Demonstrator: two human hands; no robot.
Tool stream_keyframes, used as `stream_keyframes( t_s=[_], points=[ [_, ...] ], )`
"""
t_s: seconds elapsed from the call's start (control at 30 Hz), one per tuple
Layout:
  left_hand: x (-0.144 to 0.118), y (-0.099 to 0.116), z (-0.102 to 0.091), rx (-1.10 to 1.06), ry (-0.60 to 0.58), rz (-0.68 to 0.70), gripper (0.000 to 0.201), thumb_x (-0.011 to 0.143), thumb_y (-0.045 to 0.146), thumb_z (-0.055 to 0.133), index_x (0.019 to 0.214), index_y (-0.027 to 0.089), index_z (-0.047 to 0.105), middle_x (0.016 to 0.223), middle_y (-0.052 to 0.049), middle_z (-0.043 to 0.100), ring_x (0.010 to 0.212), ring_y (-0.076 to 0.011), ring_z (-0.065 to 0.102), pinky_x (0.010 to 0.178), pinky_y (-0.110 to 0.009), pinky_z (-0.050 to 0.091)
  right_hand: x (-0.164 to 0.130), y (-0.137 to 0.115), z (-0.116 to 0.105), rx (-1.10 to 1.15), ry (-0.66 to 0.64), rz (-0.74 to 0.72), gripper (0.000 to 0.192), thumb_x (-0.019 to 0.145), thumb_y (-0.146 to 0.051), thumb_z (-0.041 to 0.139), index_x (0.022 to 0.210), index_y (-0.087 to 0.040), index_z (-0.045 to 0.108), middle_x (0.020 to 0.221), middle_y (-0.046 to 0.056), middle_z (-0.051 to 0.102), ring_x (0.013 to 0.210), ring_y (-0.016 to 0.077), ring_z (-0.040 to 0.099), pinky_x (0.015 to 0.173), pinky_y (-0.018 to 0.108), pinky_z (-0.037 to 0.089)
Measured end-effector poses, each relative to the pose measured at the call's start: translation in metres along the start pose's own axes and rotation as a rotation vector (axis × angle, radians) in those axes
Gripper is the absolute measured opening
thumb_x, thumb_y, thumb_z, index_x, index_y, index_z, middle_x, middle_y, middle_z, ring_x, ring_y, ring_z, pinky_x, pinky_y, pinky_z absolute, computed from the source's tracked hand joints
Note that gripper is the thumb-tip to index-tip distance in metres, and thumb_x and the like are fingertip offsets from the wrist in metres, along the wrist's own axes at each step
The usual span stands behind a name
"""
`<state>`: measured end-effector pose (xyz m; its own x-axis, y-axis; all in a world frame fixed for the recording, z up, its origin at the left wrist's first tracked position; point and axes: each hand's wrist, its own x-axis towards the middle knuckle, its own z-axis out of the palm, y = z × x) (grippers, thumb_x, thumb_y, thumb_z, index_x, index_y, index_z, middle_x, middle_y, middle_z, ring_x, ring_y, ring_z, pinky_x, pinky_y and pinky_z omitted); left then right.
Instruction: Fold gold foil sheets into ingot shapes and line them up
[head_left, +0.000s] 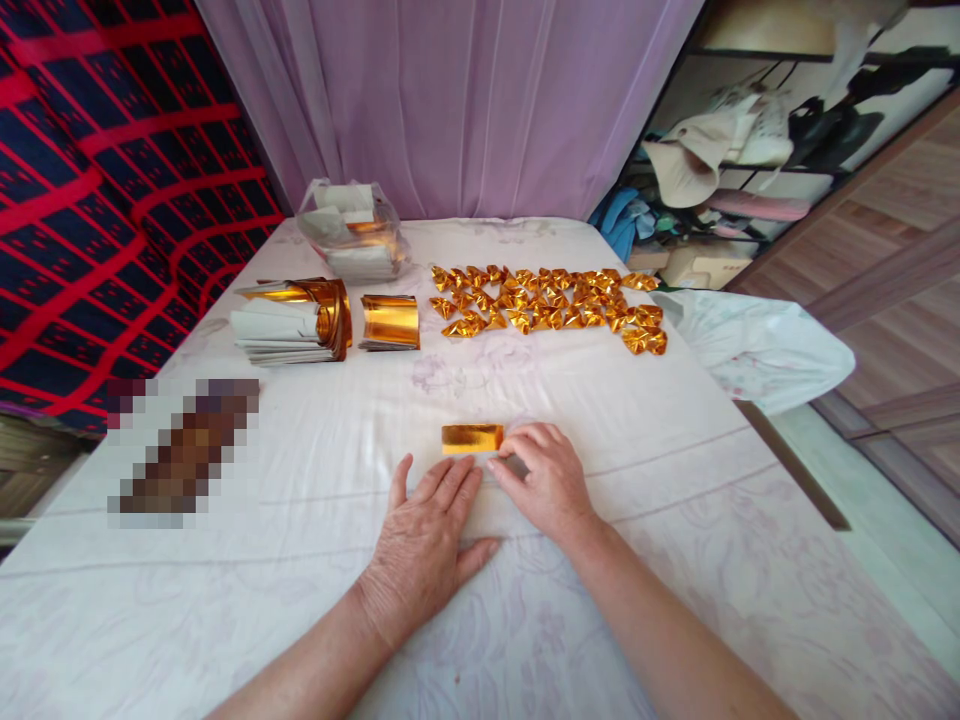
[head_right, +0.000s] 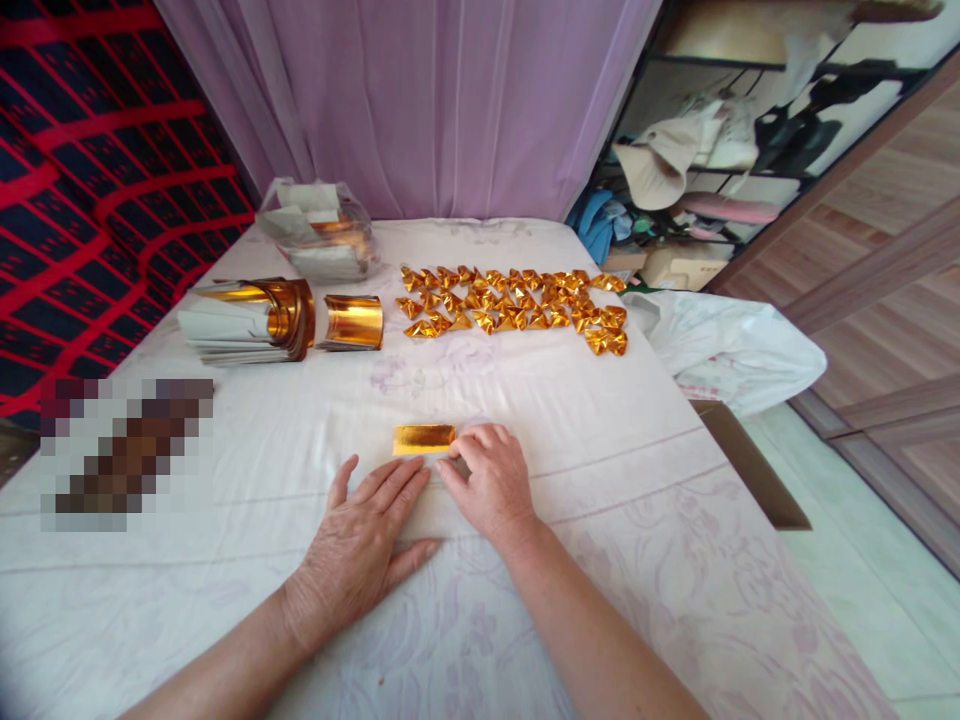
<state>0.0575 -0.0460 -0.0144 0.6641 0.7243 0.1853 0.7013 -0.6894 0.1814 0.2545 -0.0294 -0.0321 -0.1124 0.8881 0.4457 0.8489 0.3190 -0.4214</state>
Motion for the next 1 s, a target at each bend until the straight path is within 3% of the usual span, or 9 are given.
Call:
stream_keyframes(
  t_s=[1.0],
  points=[
    [-0.0021,0.0016,0.0045,0.036,0.020,-0.028,0.062,0.090,0.060,0.046,0.136,0.019,0.053,0.137,-0.010,0.058,0.125,-0.0297,0.050,0.116,-0.057,0.011,-0.0033,0.0032,-0.0032,0.040,-0.013,-0.020,0.005,0.081,-0.025,0.067,0.084,-0.022,0.064,0.089,0.005,0.067,0.091,0.0221,0.059,0.083,0.037,0.046]
  ],
)
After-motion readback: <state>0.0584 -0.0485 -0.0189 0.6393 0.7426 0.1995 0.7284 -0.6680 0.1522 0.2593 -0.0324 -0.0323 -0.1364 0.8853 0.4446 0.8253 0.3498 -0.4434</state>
